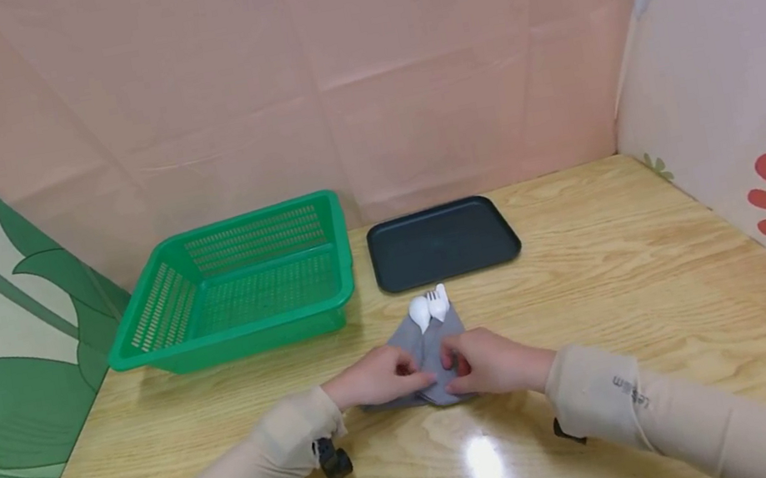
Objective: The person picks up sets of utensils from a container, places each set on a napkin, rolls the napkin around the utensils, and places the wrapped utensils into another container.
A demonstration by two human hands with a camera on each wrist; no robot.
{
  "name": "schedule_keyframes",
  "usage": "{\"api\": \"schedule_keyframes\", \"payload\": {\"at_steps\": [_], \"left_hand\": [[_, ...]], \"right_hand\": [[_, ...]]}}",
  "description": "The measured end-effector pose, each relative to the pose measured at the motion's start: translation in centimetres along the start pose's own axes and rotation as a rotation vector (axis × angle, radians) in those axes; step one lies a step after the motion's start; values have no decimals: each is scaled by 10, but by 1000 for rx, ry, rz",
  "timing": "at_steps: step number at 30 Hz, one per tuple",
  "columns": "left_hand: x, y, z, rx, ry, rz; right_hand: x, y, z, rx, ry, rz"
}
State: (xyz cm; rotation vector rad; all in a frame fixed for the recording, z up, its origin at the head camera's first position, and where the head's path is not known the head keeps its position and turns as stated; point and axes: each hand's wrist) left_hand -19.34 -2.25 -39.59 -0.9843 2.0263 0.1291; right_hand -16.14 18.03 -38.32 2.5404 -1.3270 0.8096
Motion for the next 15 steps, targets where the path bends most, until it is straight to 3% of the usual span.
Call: {"api": "schedule_keyframes", "payload": {"at_steps": [5, 15], "left_hand": [[1, 2, 3, -25, 50, 26], [-6, 4, 4, -62, 96, -15]], "right_hand": [[1, 0, 0, 2, -15, -1], [-2, 1, 0, 24, -13, -5]]}}
Point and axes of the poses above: each hand's wrist, its own y-axis towards the middle knuckle, its own z-axis out of the palm, x = y × z, and after that the axes turned 6 degrees about -y, right-handed
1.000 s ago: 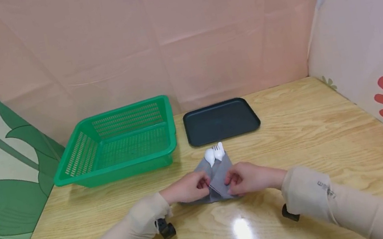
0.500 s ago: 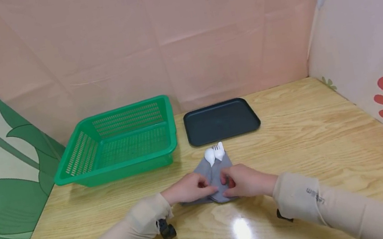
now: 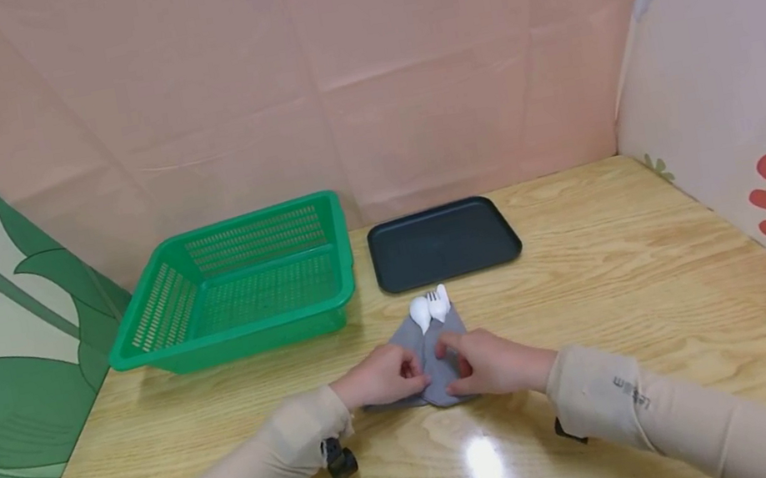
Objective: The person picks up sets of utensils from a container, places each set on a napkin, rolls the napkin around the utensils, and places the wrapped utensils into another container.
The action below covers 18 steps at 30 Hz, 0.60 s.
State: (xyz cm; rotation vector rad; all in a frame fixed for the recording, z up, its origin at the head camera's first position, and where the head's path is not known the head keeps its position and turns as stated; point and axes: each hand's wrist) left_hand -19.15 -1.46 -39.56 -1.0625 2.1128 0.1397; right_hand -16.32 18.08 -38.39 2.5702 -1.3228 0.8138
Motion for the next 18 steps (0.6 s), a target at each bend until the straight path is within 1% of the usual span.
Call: {"api": "schedule_keyframes", "payload": {"at_steps": [2, 6, 11, 14, 18], "left_hand": [[-2, 0, 1, -8, 28, -3], [-3, -1, 3, -33, 83, 13], [-6, -3, 5, -54, 139, 30], [-8, -4, 7, -51, 203, 37], [-8, -3, 10, -57, 303, 63]], "right_hand": [[0, 0, 0, 4, 1, 4], [0, 0, 0, 1, -6, -8], [2, 0, -3, -22, -33, -29], [3, 1, -4, -33, -44, -33], [3, 3, -3, -45, -72, -38]]}}
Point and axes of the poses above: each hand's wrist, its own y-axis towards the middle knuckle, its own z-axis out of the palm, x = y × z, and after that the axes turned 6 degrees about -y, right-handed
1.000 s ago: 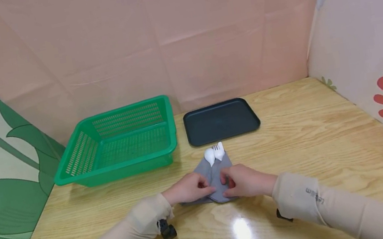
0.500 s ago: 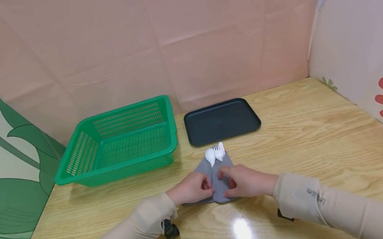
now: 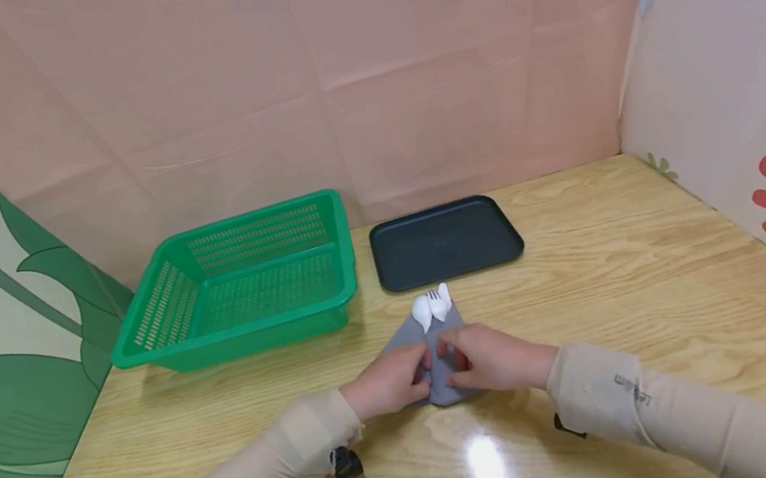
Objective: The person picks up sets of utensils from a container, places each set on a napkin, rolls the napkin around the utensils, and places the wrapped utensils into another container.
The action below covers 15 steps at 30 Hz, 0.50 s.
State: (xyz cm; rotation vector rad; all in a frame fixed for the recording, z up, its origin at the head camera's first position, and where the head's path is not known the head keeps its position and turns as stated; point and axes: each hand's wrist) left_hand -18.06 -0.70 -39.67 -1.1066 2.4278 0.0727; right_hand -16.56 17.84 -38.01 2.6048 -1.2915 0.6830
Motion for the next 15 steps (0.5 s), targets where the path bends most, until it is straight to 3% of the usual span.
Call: {"api": "schedule_keyframes", "payload": {"at_steps": [5, 9, 15], "left_hand": [[-2, 0, 2, 1, 80, 17], [-3, 0, 1, 24, 87, 0], [-4, 0, 2, 24, 111, 1]], "right_hand": [[0, 1, 2, -45, -54, 35], [-3, 0, 3, -76, -77, 88], [-9, 0, 2, -15, -58, 148]]}}
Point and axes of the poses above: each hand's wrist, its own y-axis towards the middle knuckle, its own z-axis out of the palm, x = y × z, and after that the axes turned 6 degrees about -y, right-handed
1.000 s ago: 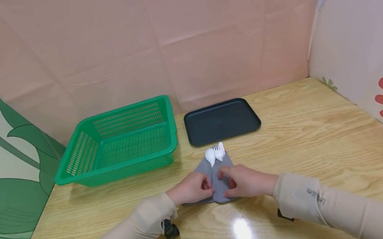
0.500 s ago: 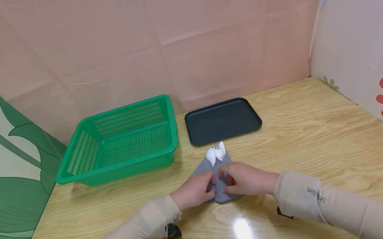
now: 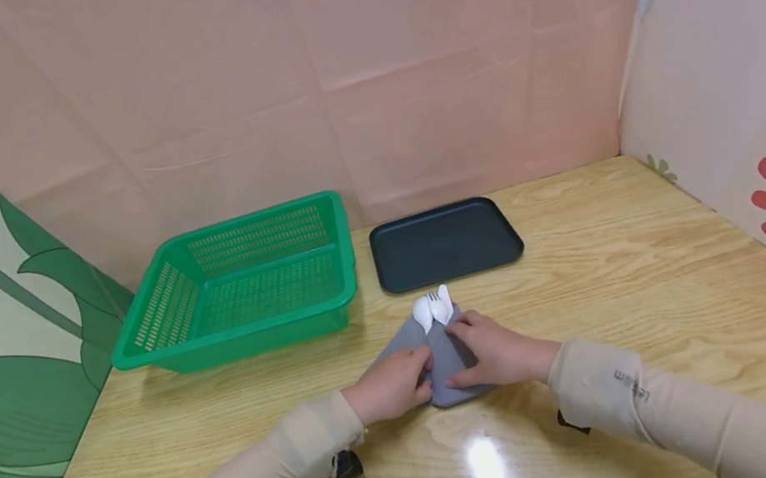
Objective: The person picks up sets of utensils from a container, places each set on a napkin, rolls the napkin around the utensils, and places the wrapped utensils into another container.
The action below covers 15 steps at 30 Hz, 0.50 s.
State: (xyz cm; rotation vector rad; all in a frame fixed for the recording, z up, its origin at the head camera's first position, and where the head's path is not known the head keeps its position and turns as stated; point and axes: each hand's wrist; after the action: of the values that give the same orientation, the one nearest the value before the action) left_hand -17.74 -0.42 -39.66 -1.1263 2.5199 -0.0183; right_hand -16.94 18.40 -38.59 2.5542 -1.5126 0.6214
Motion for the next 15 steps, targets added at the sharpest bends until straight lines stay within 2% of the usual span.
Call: {"api": "schedule_keyframes", "payload": {"at_steps": [5, 8, 12, 15], "left_hand": [[-1, 1, 0, 13, -3, -5], [-1, 0, 0, 27, -14, -13], [-1, 0, 0, 21, -5, -13], [-1, -1, 0, 9, -4, -14]], "right_hand": [[-2, 1, -1, 36, 6, 21], [0, -1, 0, -13, -33, 0], [4, -2, 3, -144, -92, -123], [7, -2, 7, -179, -89, -225]]}}
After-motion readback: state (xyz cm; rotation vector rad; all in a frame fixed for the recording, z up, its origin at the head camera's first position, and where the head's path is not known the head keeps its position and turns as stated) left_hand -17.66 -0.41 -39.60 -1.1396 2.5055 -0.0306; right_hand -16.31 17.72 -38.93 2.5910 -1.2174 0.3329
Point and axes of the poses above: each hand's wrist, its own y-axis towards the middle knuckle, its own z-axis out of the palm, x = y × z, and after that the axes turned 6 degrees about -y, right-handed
